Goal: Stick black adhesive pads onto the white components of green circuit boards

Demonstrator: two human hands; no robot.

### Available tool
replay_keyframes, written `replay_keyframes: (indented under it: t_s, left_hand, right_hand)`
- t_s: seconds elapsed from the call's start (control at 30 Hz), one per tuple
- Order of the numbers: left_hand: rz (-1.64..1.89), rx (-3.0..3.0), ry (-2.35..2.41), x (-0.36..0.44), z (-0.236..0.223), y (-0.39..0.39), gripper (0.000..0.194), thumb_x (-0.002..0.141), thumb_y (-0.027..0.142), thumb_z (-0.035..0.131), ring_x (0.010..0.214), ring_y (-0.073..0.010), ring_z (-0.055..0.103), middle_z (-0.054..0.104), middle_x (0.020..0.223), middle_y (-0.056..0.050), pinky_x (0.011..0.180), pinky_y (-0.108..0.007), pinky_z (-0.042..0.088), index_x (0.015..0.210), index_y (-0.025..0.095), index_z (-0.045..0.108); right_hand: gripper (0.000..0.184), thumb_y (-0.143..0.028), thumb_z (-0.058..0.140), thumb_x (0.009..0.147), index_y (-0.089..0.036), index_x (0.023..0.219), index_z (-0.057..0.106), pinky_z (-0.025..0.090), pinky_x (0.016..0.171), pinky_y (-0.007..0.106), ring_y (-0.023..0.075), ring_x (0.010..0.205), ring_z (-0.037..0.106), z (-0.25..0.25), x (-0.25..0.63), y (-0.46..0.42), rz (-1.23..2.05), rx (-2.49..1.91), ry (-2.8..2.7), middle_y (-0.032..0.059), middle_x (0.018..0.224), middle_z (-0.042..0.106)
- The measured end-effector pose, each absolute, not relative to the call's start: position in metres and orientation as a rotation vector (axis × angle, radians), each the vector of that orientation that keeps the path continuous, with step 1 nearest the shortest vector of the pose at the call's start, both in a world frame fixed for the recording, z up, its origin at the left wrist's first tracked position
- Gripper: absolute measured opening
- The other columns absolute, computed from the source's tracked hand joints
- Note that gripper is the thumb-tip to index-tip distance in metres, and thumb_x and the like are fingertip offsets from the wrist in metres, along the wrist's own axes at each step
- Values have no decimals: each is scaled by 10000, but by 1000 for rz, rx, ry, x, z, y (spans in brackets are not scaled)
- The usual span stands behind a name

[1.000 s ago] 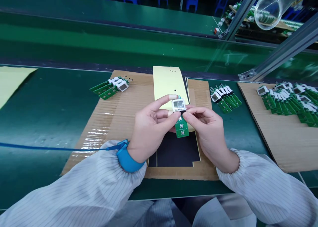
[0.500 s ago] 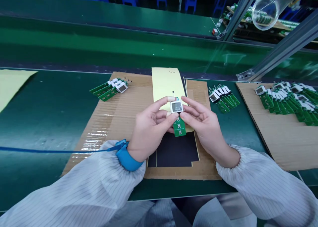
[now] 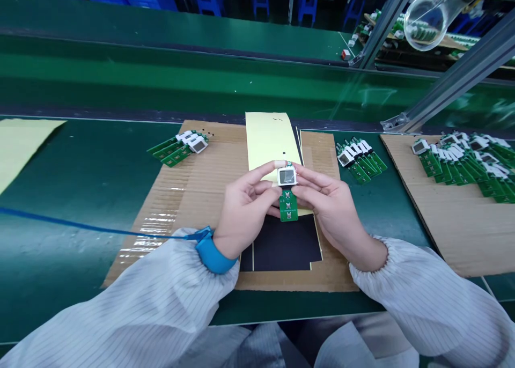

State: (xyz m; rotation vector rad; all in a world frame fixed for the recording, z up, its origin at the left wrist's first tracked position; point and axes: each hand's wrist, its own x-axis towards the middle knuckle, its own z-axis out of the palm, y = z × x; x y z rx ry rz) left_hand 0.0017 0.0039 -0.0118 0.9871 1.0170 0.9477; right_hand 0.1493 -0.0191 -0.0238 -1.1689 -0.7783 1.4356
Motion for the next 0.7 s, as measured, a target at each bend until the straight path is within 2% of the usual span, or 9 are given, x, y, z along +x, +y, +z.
replay_keyframes:
  t_s: [0.1,0.27,0.53,0.7]
  left_hand:
    - [948,1008,1019,2,-13,4,477,756,191,677,576,-103,632,661,692,5,537,-196,585,1232,168,651]
    - [939,1021,1024,4,-14,5,576,725,190,718,601,-94,613,681,763,-20,528,-171,555,1291,170,613]
    - [953,1006,1019,5,-14,6,569,709,186,739,586,-104,611,675,719,-18,511,-180,553,1264,132,621]
    - [971,965,1004,1,-18,8,656,681,252,816,614,-117,644,707,787,-41,479,-147,531,1291,148,600]
  right_hand:
    - [422,-193,726,726,-258,1142,699,611,860,348,174,987,694,-23,148,-19,1406,-1195,-795,37,1104,714]
    - [444,-164,754,703,-259,1134,702,553,1014,364,169,1086,664,-21,146,-19,1327,-1151,-881,17,1158,694]
    - [421,-162,748,736,-256,1143,695,540,1037,353,161,1102,659,-23,146,-18,1391,-1103,-855,10,1162,693]
    - [423,-169,727,759,-259,1170,679,521,1064,343,158,1171,623,-22,145,-19,1406,-1088,-887,6,1240,653]
